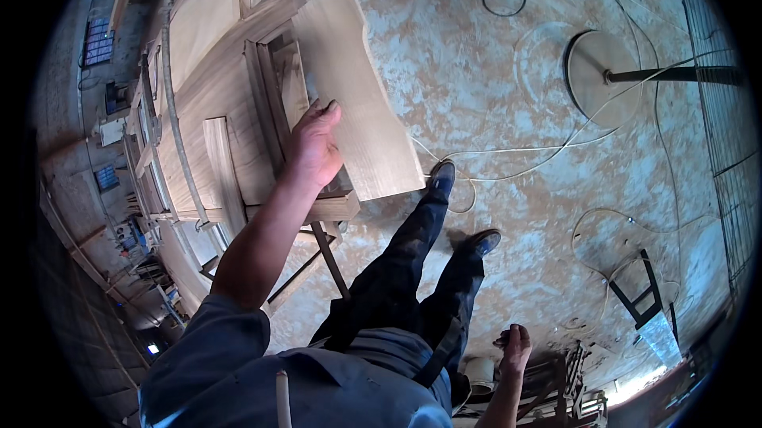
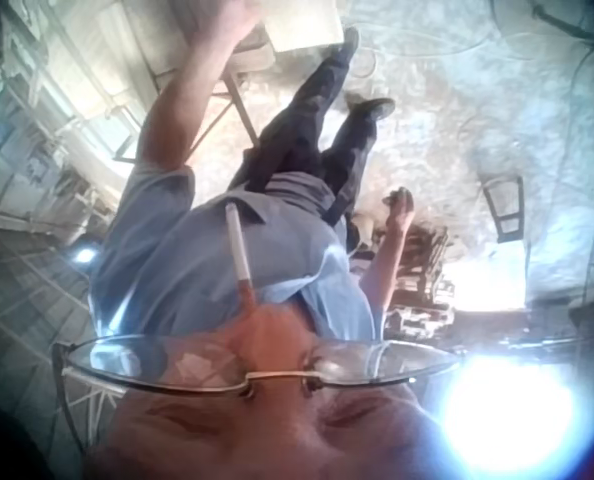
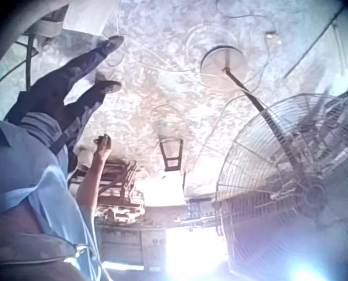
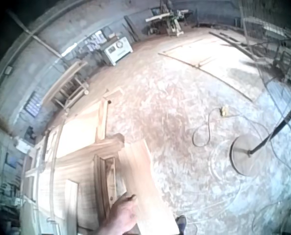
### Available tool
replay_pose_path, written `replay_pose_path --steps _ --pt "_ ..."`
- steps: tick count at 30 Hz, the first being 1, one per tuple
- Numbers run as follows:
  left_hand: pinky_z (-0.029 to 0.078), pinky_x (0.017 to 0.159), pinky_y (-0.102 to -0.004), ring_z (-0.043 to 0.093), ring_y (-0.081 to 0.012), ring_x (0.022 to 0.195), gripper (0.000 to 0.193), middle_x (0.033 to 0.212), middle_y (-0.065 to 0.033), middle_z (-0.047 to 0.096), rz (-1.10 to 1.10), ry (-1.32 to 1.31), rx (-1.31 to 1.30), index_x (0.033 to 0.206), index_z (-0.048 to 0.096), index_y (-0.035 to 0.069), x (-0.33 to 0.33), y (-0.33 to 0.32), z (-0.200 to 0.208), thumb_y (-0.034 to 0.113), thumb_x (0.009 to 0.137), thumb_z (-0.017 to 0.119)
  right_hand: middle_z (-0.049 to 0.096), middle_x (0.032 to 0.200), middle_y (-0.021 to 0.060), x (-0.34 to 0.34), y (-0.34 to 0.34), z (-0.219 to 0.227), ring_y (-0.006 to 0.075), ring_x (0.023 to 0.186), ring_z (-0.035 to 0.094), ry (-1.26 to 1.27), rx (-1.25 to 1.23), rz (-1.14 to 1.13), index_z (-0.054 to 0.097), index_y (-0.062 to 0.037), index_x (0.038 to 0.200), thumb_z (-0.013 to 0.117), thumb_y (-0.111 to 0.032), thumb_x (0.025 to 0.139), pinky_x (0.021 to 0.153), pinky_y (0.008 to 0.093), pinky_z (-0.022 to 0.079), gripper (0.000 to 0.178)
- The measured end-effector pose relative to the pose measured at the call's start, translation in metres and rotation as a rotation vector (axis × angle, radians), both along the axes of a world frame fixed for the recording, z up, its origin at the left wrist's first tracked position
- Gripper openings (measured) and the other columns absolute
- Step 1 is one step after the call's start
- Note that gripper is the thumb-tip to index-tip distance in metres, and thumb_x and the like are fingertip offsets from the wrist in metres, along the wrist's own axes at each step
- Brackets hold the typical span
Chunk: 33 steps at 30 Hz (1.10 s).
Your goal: The person walks through a workshop, picks up a piece of wood, and carries it to a table saw. They then use the table saw to cut the wood into smaller pieces, handling the material with both hands to guide it through the blade.
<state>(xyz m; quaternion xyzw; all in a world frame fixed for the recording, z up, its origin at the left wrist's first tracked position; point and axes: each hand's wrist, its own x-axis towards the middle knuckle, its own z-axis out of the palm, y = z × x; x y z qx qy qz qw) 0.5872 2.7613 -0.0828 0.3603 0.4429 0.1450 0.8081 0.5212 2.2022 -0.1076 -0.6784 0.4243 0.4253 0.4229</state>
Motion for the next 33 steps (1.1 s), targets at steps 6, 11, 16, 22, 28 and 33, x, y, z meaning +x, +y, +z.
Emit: replay_pose_path --steps 6,11,16,22,28,33 --pt "0.043 0.094 -0.0319 0.056 -0.0131 0.1 0.023 0.107 -0.0035 0.06 0.031 0.075 0.019 0.116 0.053 0.002 0.001 0.001 0.007 0.007 0.093 0.052 0.058 0.068 0.0054 -0.002 0.0 -0.008 0.0155 0.052 0.056 0.031 -0.03 0.027 0.059 -0.0032 0.09 0.054 -0.023 0.091 0.05 0.0304 0.051 0.021" --pt "0.045 0.095 -0.0338 0.057 -0.0159 0.104 0.025 0.11 -0.0063 0.06 0.013 0.051 -0.059 0.117 0.052 0.001 -0.003 0.005 0.007 0.008 0.093 0.051 0.058 0.068 0.0067 0.001 0.007 -0.008 0.0168 0.05 0.056 0.005 -0.024 0.018 0.059 -0.0016 0.092 0.055 -0.024 0.09 0.049 0.0314 0.051 0.023" --pt "0.049 0.093 -0.0391 0.061 -0.0233 0.103 0.029 0.111 -0.0106 0.062 -0.001 -0.012 -0.112 0.119 0.052 0.0 -0.009 0.006 0.001 0.007 0.092 0.049 0.059 0.069 0.0112 0.004 0.004 -0.01 0.0194 0.049 0.057 -0.024 -0.01 0.073 0.058 0.0041 0.093 0.054 -0.021 0.089 0.049 0.0319 0.051 0.026" --pt "0.049 0.092 -0.0367 0.06 -0.0208 0.104 0.03 0.112 -0.0087 0.061 -0.031 -0.07 -0.357 0.123 0.051 0.004 0.004 -0.027 0.018 0.01 0.093 0.052 0.06 0.082 0.0096 0.015 0.025 0.012 0.0186 0.067 0.057 -0.027 0.054 0.109 0.058 -0.0002 0.101 0.057 -0.028 0.092 0.061 0.0325 0.051 0.03" --pt "0.046 0.094 -0.0347 0.057 -0.0166 0.106 0.033 0.113 -0.0057 0.06 -0.154 -0.182 -0.382 0.125 0.05 0.003 -0.012 -0.037 0.048 0.006 0.092 0.052 0.057 0.078 0.0074 0.018 0.028 0.014 0.0177 0.065 0.054 -0.09 0.116 0.081 0.056 -0.0033 0.094 0.059 -0.03 0.09 0.058 0.0327 0.049 0.027" --pt "0.047 0.089 -0.0314 0.057 -0.0124 0.096 0.027 0.101 -0.0005 0.061 -0.065 0.006 -0.143 0.114 0.057 0.006 -0.057 -0.005 0.047 0.007 0.087 0.057 0.055 0.076 0.0063 0.007 0.03 0.014 0.0178 0.066 0.055 -0.091 0.114 0.067 0.056 -0.0048 0.091 0.059 -0.031 0.091 0.057 0.0341 0.049 0.027"
